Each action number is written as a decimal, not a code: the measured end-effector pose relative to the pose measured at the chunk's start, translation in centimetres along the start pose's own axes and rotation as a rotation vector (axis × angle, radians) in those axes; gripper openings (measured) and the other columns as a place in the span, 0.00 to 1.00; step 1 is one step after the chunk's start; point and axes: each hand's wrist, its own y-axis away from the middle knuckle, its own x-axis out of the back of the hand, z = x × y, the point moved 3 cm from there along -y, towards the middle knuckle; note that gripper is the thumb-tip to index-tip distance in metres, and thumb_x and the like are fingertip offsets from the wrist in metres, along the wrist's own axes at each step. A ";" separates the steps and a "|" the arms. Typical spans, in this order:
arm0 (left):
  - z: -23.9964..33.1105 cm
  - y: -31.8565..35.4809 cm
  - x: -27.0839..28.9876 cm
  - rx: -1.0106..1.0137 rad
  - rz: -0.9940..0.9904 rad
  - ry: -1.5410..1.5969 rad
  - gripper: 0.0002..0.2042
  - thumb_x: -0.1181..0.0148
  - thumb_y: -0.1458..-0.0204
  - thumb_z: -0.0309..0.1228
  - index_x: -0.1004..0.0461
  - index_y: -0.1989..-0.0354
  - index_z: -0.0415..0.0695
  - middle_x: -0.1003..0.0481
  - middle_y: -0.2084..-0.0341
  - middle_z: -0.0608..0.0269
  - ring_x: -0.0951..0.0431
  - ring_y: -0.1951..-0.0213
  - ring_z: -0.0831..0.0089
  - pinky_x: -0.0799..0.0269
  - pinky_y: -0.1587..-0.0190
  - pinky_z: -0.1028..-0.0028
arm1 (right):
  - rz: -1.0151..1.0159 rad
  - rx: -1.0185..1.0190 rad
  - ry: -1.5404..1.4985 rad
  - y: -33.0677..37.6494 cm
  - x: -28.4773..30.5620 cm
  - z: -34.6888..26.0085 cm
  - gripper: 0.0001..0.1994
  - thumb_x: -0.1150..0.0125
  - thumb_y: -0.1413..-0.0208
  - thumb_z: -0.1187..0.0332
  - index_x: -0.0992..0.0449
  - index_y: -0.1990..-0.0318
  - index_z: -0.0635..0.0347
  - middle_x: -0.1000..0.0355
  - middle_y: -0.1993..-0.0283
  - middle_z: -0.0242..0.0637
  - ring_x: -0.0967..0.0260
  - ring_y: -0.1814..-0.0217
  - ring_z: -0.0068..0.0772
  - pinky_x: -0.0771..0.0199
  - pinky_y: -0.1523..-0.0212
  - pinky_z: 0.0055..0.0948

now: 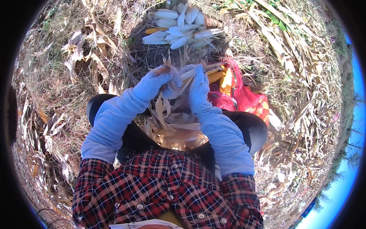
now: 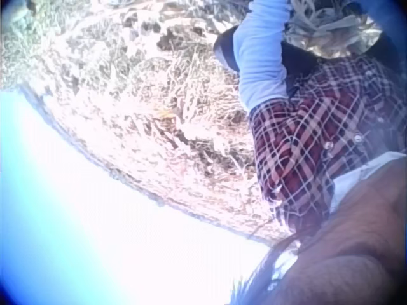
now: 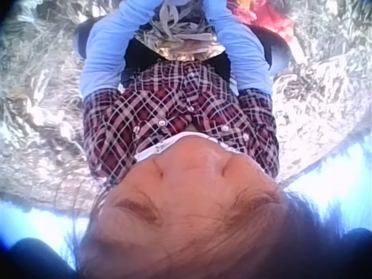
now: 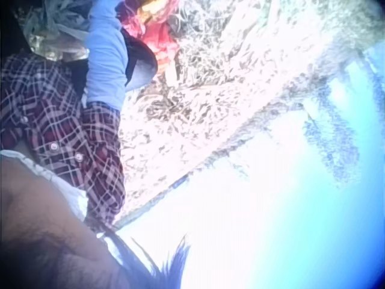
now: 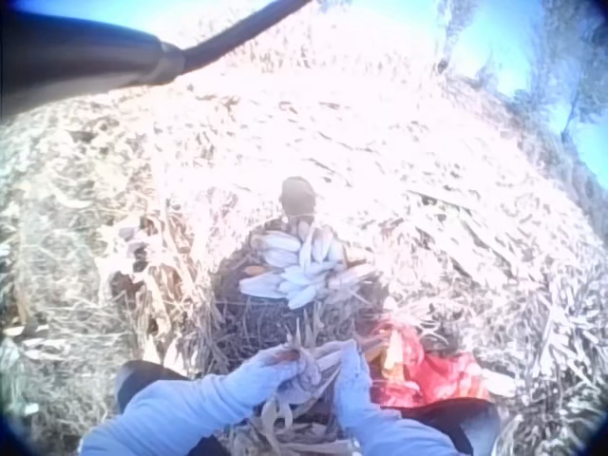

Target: The person sits on the ground and shucks corn cobs by hand, removing husks and silk. Shucked cobs are placed into a red mesh bag while husks are discarded on the ground.

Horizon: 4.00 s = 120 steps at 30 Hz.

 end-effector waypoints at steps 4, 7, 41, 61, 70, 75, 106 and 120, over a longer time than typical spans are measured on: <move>0.9 1.9 2.4 0.343 -0.301 -0.284 0.10 0.44 0.33 0.34 0.22 0.52 0.41 0.24 0.72 0.71 0.28 0.74 0.83 0.32 0.72 0.80 | 0.209 -0.061 -0.321 -1.1 0.8 -2.4 0.24 0.51 0.28 0.43 0.26 0.56 0.57 0.27 0.64 0.36 0.25 0.64 0.40 0.19 0.52 0.50; 3.5 2.9 2.7 0.392 -0.392 -0.580 0.12 0.40 0.34 0.37 0.20 0.54 0.40 0.26 0.75 0.71 0.26 0.73 0.81 0.29 0.68 0.79 | 0.218 0.043 -0.297 -1.6 1.6 -4.3 0.24 0.50 0.28 0.42 0.27 0.58 0.56 0.29 0.67 0.36 0.27 0.67 0.41 0.19 0.52 0.56; -4.8 -1.7 2.4 -0.381 0.393 -0.462 0.26 0.30 0.40 0.35 0.33 0.37 0.42 0.22 0.49 0.53 0.19 0.50 0.67 0.21 0.46 0.66 | -0.007 -0.153 -0.465 0.5 -1.0 -1.5 0.24 0.53 0.26 0.46 0.24 0.46 0.59 0.21 0.51 0.40 0.21 0.49 0.40 0.19 0.45 0.46; -2.2 -2.5 3.4 -0.289 0.407 -0.225 0.17 0.38 0.34 0.32 0.29 0.41 0.39 0.23 0.52 0.62 0.24 0.50 0.75 0.27 0.45 0.71 | -0.433 -0.191 0.587 1.6 0.2 0.5 0.37 0.23 0.47 0.61 0.32 0.31 0.61 0.20 0.51 0.36 0.24 0.51 0.24 0.24 0.44 0.31; -3.6 -2.4 3.5 -0.232 0.364 -0.226 0.19 0.38 0.34 0.40 0.29 0.44 0.39 0.21 0.59 0.58 0.20 0.59 0.71 0.23 0.54 0.69 | -0.495 -0.315 0.761 3.1 -0.6 2.1 0.22 0.30 0.40 0.55 0.20 0.44 0.58 0.18 0.56 0.37 0.22 0.55 0.27 0.23 0.50 0.32; -2.4 -2.5 3.0 -0.063 0.331 -0.172 0.20 0.40 0.33 0.43 0.27 0.44 0.39 0.22 0.61 0.60 0.20 0.60 0.72 0.23 0.55 0.72 | -0.537 -0.136 0.966 3.4 -0.4 1.1 0.22 0.33 0.40 0.51 0.20 0.47 0.56 0.18 0.56 0.42 0.20 0.56 0.36 0.23 0.52 0.38; -0.5 -1.8 -0.2 -0.079 0.051 0.407 0.21 0.46 0.32 0.48 0.26 0.49 0.39 0.23 0.60 0.58 0.20 0.60 0.65 0.18 0.55 0.62 | -0.514 -0.372 0.127 5.5 -3.1 -2.1 0.38 0.37 0.34 0.51 0.43 0.23 0.55 0.27 0.52 0.36 0.26 0.55 0.29 0.17 0.56 0.32; 3.8 -2.4 4.3 -0.252 0.523 0.224 0.16 0.54 0.25 0.42 0.26 0.54 0.42 0.43 0.81 0.75 0.47 0.81 0.80 0.44 0.78 0.74 | -0.583 0.035 1.306 5.3 -0.8 -2.5 0.32 0.34 0.45 0.36 0.23 0.50 0.58 0.21 0.58 0.49 0.21 0.51 0.55 0.24 0.50 0.47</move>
